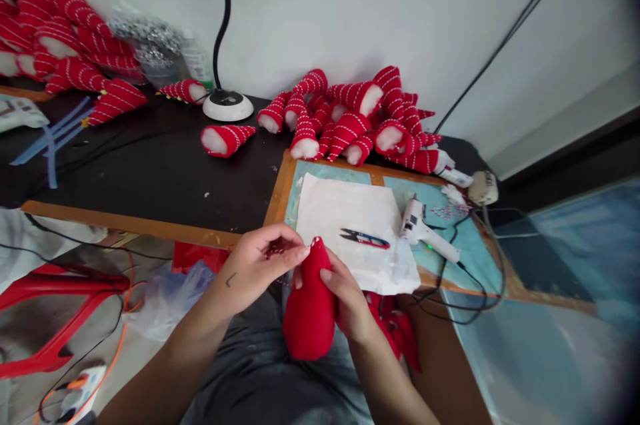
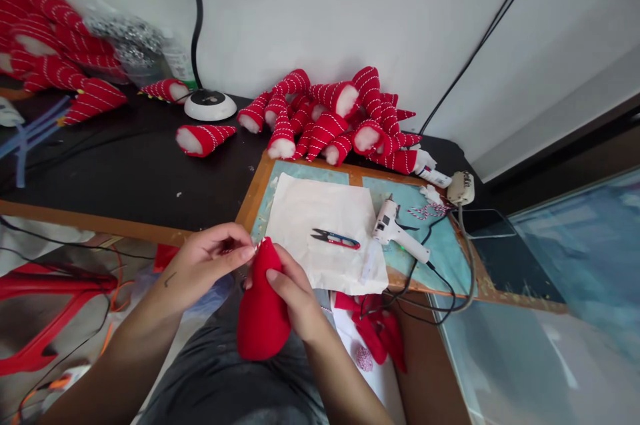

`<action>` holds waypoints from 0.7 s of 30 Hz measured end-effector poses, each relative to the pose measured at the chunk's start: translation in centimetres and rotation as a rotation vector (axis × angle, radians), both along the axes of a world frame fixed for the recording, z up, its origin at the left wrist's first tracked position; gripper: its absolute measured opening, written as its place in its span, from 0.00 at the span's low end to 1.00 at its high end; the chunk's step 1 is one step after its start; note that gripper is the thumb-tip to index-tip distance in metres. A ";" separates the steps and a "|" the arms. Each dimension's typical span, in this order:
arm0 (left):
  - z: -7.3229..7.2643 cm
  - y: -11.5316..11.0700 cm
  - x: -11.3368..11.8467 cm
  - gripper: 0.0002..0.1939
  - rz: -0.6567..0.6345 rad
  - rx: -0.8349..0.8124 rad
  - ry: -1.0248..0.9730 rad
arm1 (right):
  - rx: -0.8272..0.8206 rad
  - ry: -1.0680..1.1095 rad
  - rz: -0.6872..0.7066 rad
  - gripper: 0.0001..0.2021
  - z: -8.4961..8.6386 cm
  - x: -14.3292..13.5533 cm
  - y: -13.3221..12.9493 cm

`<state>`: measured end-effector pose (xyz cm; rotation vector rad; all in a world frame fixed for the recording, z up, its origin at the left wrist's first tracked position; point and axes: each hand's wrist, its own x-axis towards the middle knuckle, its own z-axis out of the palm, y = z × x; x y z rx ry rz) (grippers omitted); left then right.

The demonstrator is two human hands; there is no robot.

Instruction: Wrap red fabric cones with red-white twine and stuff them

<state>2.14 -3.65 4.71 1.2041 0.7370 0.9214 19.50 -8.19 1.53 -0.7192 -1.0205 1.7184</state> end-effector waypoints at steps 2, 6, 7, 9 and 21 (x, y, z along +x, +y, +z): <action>0.0 0.1 0.0 0.11 -0.004 -0.006 0.009 | -0.003 -0.003 0.002 0.15 0.1 0.0 0.1; 0.1 0.2 0.0 0.12 -0.006 -0.017 0.019 | 0.006 -0.011 0.020 0.14 0.2 0.0 0.2; 0.2 0.2 0.0 0.13 -0.003 -0.016 0.024 | 0.011 -0.013 0.027 0.15 0.2 0.0 0.2; 0.4 0.3 -0.1 0.14 -0.003 -0.006 0.033 | 0.016 -0.019 0.036 0.15 0.1 0.1 0.3; -0.1 0.7 0.2 0.18 0.021 -0.055 -0.004 | 0.047 -0.108 0.051 0.16 0.1 0.2 0.6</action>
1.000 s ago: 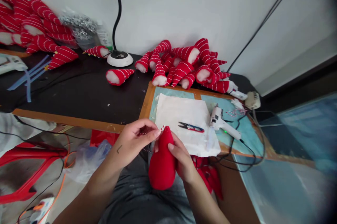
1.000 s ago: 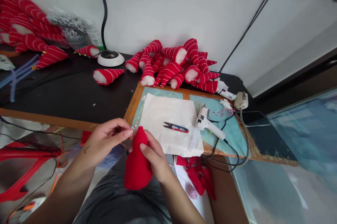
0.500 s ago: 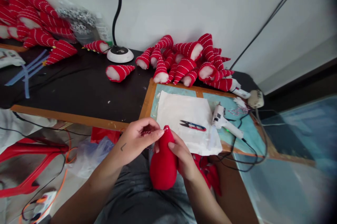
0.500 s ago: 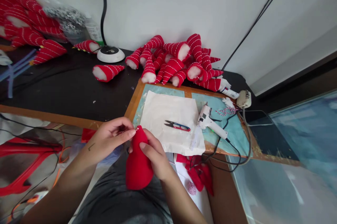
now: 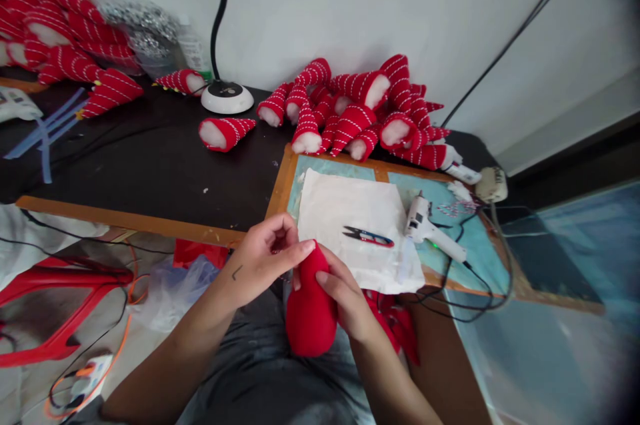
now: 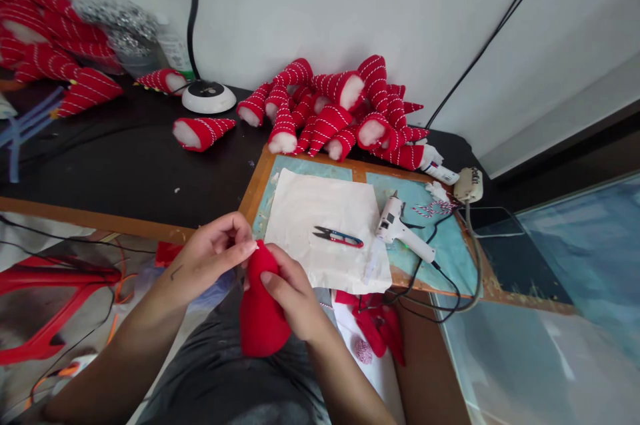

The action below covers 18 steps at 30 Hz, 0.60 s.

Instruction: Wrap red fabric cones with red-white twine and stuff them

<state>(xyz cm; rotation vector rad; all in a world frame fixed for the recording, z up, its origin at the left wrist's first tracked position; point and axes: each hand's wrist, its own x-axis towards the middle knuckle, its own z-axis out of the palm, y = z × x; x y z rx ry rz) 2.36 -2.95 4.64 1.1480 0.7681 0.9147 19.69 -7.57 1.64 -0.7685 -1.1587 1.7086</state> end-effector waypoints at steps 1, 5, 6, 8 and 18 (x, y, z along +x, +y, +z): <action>0.0 0.0 0.0 0.17 0.001 0.000 0.000 | 0.000 -0.001 -0.001 0.16 0.0 0.0 0.0; 0.0 -0.1 0.2 0.18 0.007 -0.005 -0.047 | 0.003 0.005 -0.009 0.15 -0.2 0.1 0.0; 0.0 -0.1 0.2 0.19 0.013 -0.007 -0.056 | 0.002 0.002 -0.010 0.15 -0.2 0.1 0.0; 0.0 -0.2 0.3 0.19 0.024 -0.009 -0.062 | 0.001 -0.010 -0.010 0.15 -0.3 0.1 -0.1; 0.2 -0.3 0.7 0.19 0.063 0.005 -0.004 | 0.057 -0.044 -0.021 0.16 -0.1 0.2 -0.1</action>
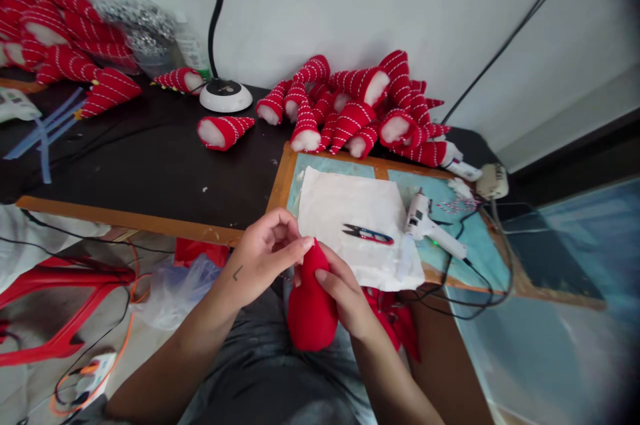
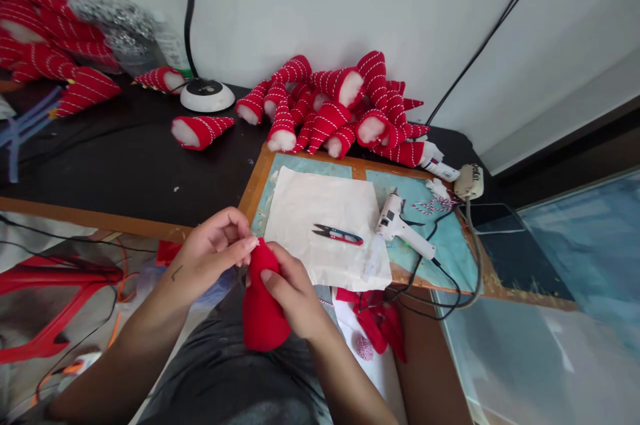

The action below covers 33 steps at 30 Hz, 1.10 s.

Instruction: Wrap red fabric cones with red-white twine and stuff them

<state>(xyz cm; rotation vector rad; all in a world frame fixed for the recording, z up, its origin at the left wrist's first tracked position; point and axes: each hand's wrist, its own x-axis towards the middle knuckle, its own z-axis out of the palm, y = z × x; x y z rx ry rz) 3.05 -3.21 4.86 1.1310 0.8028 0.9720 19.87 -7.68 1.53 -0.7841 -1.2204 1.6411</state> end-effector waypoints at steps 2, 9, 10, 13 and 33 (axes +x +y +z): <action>0.1 0.0 0.0 0.18 0.020 0.030 0.027 | 0.005 -0.006 -0.006 0.16 0.0 0.0 0.0; 0.1 0.0 0.0 0.17 0.006 -0.013 0.005 | 0.019 -0.005 -0.012 0.14 -0.4 0.0 -0.2; 0.1 0.0 0.1 0.17 0.008 -0.022 0.006 | 0.026 -0.014 -0.011 0.14 -0.5 0.1 -0.2; 0.0 0.1 0.0 0.16 -0.005 -0.028 0.007 | 0.062 -0.053 -0.003 0.13 -0.5 0.2 -0.3; -2.4 0.7 -0.9 0.28 -0.184 -0.069 -0.077 | 0.030 -0.145 -0.063 0.26 -1.1 0.2 -0.4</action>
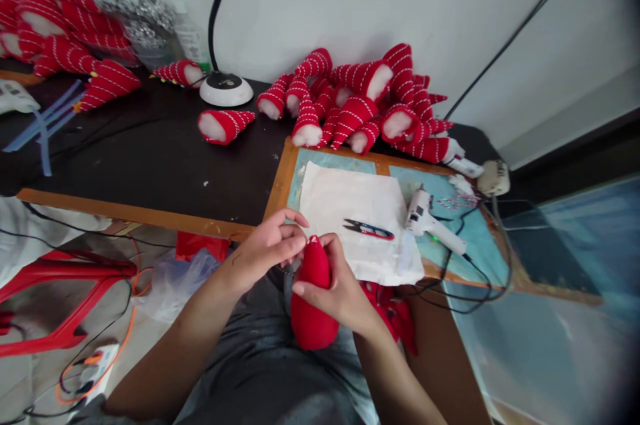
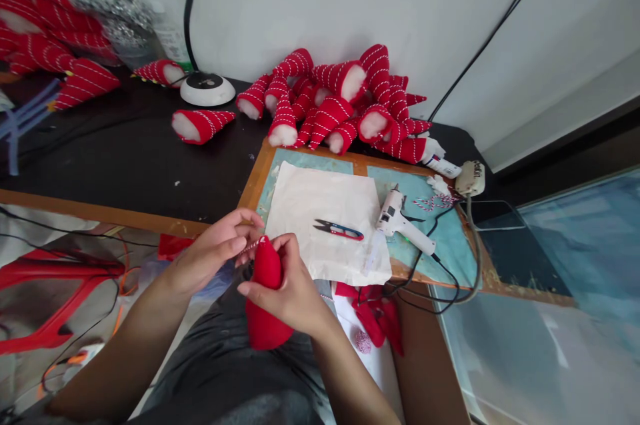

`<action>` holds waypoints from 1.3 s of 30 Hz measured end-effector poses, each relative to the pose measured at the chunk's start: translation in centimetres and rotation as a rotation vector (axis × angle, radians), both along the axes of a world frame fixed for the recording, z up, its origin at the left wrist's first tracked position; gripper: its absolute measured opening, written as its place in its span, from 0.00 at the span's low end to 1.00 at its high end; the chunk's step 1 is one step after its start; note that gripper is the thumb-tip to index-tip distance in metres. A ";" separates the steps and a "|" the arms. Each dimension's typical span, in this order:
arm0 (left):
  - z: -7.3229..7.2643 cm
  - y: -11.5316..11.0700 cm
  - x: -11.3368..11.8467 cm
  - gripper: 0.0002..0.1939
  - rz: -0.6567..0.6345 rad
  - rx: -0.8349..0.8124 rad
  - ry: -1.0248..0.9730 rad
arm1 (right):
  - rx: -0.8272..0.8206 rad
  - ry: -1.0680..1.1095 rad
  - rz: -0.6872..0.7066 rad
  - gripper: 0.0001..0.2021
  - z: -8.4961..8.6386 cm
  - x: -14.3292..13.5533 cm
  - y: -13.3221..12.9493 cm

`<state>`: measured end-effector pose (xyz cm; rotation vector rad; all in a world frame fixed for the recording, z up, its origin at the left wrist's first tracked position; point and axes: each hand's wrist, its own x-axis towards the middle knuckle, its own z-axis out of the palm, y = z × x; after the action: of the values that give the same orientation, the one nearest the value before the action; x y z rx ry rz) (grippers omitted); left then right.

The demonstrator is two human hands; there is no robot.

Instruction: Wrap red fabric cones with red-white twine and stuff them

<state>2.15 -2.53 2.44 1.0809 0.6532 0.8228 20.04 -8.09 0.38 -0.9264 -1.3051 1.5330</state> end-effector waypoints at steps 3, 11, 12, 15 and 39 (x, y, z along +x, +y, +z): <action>-0.3 -0.1 -0.3 0.29 -0.049 -0.011 0.014 | 0.019 -0.041 -0.037 0.19 0.1 0.1 0.2; -0.1 -0.7 -0.7 0.12 0.088 0.161 0.156 | -0.065 -0.046 -0.165 0.16 0.5 1.1 -0.3; -0.1 -0.8 -0.6 0.10 0.131 0.200 0.178 | -0.111 -0.001 -0.180 0.18 0.5 1.2 -0.4; -0.1 -1.2 -0.2 0.04 0.289 0.384 0.295 | -0.219 0.159 -0.185 0.17 0.5 1.2 -0.6; 0.1 -2.2 1.7 0.04 0.369 0.352 0.217 | -0.261 0.547 0.097 0.09 0.1 1.0 -0.2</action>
<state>3.84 -4.70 2.54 1.4040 0.9307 1.1793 21.09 -8.27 0.48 -0.5394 -0.7780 1.8946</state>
